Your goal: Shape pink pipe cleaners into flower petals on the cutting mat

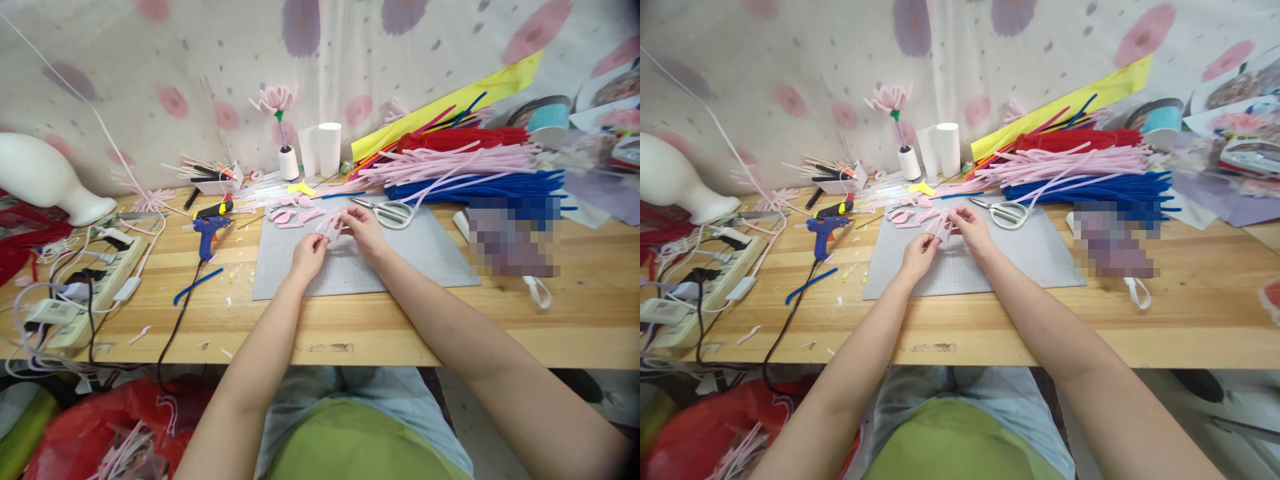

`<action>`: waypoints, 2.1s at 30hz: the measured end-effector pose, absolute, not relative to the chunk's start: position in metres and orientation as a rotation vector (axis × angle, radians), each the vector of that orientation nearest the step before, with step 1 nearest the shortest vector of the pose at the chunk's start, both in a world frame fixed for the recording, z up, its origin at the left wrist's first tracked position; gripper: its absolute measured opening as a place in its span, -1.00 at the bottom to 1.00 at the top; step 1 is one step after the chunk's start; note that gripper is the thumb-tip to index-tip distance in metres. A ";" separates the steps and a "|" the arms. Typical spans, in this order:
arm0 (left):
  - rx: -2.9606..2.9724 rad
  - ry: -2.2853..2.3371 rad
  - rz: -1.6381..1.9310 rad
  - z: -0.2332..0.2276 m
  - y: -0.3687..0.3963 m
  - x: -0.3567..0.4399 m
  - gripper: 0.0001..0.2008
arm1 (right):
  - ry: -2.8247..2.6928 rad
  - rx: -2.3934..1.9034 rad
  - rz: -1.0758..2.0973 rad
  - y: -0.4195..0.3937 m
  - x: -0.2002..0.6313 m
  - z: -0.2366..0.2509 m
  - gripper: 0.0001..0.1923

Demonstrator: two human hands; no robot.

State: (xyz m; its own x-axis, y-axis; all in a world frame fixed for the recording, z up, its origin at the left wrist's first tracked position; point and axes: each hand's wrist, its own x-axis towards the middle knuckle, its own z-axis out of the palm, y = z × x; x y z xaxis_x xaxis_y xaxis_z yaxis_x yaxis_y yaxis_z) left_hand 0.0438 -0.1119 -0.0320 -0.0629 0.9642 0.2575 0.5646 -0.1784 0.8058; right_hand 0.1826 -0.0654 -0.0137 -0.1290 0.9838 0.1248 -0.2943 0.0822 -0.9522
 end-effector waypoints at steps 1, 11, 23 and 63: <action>1.769 1.640 1.162 -0.031 -0.112 0.044 -0.84 | -1.154 -0.832 1.357 -0.066 0.183 -0.014 -0.66; 1.379 1.473 1.182 -0.034 -0.108 0.043 -0.80 | -1.490 -0.838 1.425 -0.067 0.178 -0.025 -0.72; 1.737 1.598 1.142 -0.036 -0.110 0.044 -0.77 | -1.687 -0.919 1.290 -0.068 0.180 -0.019 -0.66; 0.601 1.198 1.391 -0.008 -0.106 0.038 -0.80 | -1.692 -1.143 1.192 -0.075 0.162 -0.030 -0.67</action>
State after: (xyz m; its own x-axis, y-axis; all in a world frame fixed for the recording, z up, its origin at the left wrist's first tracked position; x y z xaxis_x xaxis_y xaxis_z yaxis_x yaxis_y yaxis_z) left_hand 0.0377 -0.1061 -0.0084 -0.2218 0.9349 -0.2771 -0.4129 0.1674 0.8953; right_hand 0.1616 -0.0745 -0.0302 -0.3126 0.9461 0.0845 0.2389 0.1644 -0.9570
